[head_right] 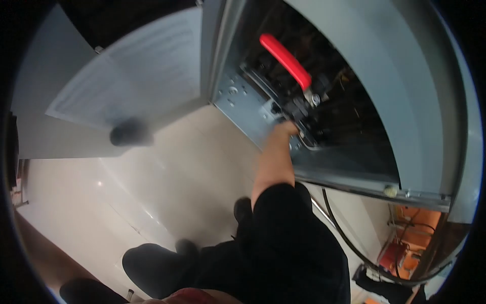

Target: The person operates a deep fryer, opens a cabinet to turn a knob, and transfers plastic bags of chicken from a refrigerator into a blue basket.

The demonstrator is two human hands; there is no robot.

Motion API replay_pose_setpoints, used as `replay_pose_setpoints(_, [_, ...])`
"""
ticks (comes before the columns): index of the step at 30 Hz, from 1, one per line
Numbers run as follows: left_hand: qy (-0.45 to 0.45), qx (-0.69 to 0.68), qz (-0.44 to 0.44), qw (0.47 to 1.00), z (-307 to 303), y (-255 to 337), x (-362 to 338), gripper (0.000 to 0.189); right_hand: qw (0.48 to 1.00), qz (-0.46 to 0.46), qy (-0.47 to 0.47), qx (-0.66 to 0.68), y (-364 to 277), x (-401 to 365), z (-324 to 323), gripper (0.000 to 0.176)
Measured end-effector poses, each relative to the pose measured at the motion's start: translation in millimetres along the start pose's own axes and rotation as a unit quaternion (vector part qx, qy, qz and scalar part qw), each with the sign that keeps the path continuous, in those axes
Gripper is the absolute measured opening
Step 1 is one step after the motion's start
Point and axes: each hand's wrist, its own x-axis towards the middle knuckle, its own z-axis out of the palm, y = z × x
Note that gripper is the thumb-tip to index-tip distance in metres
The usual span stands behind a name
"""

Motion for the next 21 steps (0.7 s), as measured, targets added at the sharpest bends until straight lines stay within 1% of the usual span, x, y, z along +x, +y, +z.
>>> replay_pose_setpoints(1, [-0.098, -0.022, 0.041, 0.994, -20, -22, 14, 0.112, 1.0, 0.005, 0.0, 0.012, 2, 2, -1, 0.036])
replay_pose_setpoints(3, [-0.169, 0.02, 0.069, 0.983, -59, -39, 22, 0.112, 0.999, 0.027, -0.005, 0.042, 1, 4, 1, 0.038])
replay_pose_setpoints(5, [-0.033, 0.122, 0.02, 0.992, -21, -26, -1, 0.102, 0.995, 0.066, -0.016, 0.072, -7, 9, 3, 0.04])
replay_pose_setpoints(6, [-0.002, 0.082, 0.026, 0.996, -11, -48, 7, 0.091, 0.992, 0.091, -0.024, 0.085, -11, 12, 6, 0.041])
replay_pose_setpoints(7, [0.027, 0.038, 0.034, 0.998, -7, -72, 16, 0.079, 0.982, 0.152, -0.037, 0.106, -15, 20, 8, 0.04])
replay_pose_setpoints(9, [0.037, -0.034, 0.001, 0.999, -15, -69, 12, 0.071, 0.974, 0.201, -0.04, 0.099, -5, 64, -1, 0.038])
replay_pose_setpoints(10, [0.019, -0.064, -0.042, 0.997, -16, -52, 11, 0.073, 0.971, 0.198, -0.045, 0.128, -10, 50, 0, 0.037])
replay_pose_setpoints(11, [0.028, -0.028, -0.016, 0.999, -14, -57, 14, 0.073, 0.967, 0.193, -0.048, 0.159, -18, 36, -2, 0.035])
replay_pose_setpoints(12, [0.037, 0.009, 0.011, 0.999, -14, -61, 18, 0.072, 0.901, 0.19, -0.33, 0.206, -4, 64, -25, 0.033])
replay_pose_setpoints(13, [0.045, -0.022, -0.038, 0.998, -13, -37, 11, 0.07, 0.76, 0.169, -0.581, 0.238, 1, 58, -32, 0.031])
replay_pose_setpoints(14, [0.006, -0.016, -0.06, 0.998, -21, -34, 12, 0.079, 0.882, 0.205, -0.396, 0.151, 4, 53, -28, 0.031])
replay_pose_setpoints(15, [-0.023, -0.012, -0.079, 0.997, -26, -27, 11, 0.083, 0.954, 0.23, -0.187, 0.05, -8, 16, -34, 0.03])
replay_pose_setpoints(16, [0.004, 0.0, -0.074, 0.997, -22, -30, 12, 0.084, 0.964, 0.222, -0.142, -0.033, -17, -20, -38, 0.032])
replay_pose_setpoints(17, [-0.019, 0.019, -0.103, 0.994, -28, -23, 9, 0.085, 0.966, 0.208, -0.1, -0.117, -31, -62, -38, 0.035])
replay_pose_setpoints(18, [-0.08, 0.008, -0.113, 0.99, -40, -19, 8, 0.087, 0.943, 0.177, -0.104, -0.262, -43, -102, -47, 0.04])
replay_pose_setpoints(19, [-0.094, -0.026, -0.099, 0.99, -39, -25, 8, 0.09, 0.907, 0.127, -0.227, -0.332, -37, -117, -75, 0.04])
replay_pose_setpoints(20, [-0.129, -0.03, -0.107, 0.985, -44, -23, 7, 0.092, 0.849, 0.079, -0.363, -0.377, -46, -151, -107, 0.03])
replay_pose_setpoints(21, [-0.186, -0.027, -0.137, 0.973, -54, -15, 3, 0.094, 0.725, 0.09, -0.459, -0.506, -121, -260, -98, 0.022])
